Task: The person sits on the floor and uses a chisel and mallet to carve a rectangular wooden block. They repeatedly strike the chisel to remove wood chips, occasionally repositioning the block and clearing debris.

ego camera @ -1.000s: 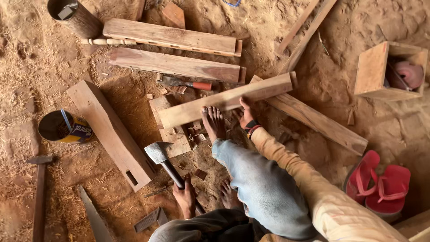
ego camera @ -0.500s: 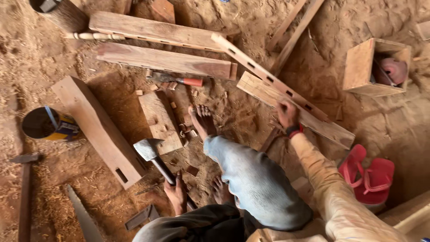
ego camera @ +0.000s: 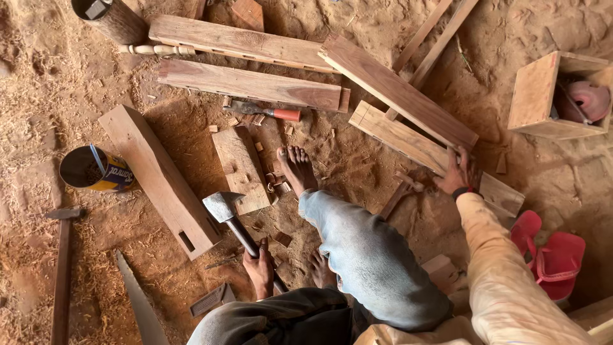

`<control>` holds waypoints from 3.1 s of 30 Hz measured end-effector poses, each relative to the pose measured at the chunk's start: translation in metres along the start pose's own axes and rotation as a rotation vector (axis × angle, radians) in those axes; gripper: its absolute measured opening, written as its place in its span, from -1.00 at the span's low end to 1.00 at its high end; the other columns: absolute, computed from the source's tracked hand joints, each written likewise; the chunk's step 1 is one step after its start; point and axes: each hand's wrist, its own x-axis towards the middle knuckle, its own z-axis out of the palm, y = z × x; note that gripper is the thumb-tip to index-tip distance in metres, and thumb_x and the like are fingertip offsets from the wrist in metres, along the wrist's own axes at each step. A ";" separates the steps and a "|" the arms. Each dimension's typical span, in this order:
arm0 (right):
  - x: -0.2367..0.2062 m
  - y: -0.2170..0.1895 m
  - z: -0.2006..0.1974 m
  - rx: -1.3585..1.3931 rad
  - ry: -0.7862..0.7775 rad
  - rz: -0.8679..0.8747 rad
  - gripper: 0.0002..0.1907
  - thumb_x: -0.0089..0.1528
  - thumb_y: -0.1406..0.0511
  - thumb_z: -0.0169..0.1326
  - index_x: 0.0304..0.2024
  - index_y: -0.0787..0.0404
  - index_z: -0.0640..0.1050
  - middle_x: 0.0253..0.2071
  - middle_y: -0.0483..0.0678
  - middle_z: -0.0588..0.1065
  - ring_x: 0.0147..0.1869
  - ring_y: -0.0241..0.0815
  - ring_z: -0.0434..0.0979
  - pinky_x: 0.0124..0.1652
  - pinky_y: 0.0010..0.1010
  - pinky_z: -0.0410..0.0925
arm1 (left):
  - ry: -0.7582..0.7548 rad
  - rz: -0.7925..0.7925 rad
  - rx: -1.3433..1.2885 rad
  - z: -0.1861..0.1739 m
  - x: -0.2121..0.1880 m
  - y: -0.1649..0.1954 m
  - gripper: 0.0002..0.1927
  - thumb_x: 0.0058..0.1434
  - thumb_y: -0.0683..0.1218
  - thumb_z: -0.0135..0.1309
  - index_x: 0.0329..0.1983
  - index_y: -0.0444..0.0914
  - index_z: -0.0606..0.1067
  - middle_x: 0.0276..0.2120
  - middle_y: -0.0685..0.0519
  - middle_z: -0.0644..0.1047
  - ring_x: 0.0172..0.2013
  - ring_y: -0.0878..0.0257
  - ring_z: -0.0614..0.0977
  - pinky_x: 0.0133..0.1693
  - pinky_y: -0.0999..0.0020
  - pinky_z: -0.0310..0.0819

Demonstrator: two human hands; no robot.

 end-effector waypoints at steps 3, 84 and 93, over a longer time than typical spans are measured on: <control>0.014 -0.003 -0.002 -0.067 -0.138 0.035 0.21 0.05 0.08 0.39 0.58 -0.11 -0.05 0.60 0.04 -0.15 0.56 0.34 -0.03 0.38 0.23 0.00 | 0.002 0.015 -0.008 0.000 -0.001 0.000 -0.66 0.30 0.13 0.13 -0.47 -0.15 0.43 -0.67 0.17 0.40 -0.73 0.43 0.34 -0.70 0.44 0.22; 0.076 -0.261 -0.015 0.099 0.107 -1.105 -0.07 -0.04 -0.02 0.36 0.34 0.11 0.43 0.33 0.10 0.42 0.42 0.14 0.32 0.30 0.04 0.20 | -0.055 -0.136 -0.181 -0.016 -0.005 0.049 -0.79 0.30 -0.01 0.21 -0.28 -0.19 0.45 -0.61 0.15 0.43 -0.68 0.41 0.37 -0.64 0.42 0.30; 0.072 -0.298 -0.029 -0.094 -0.004 -0.993 -0.44 -0.07 -0.03 0.40 -0.11 0.01 0.58 -0.06 -0.06 0.48 0.14 0.00 0.51 0.06 -0.07 0.39 | -0.034 -0.101 -0.105 -0.025 -0.005 0.051 -0.74 0.27 0.05 0.17 -0.22 -0.21 0.47 -0.55 0.14 0.50 -0.63 0.40 0.43 -0.57 0.39 0.39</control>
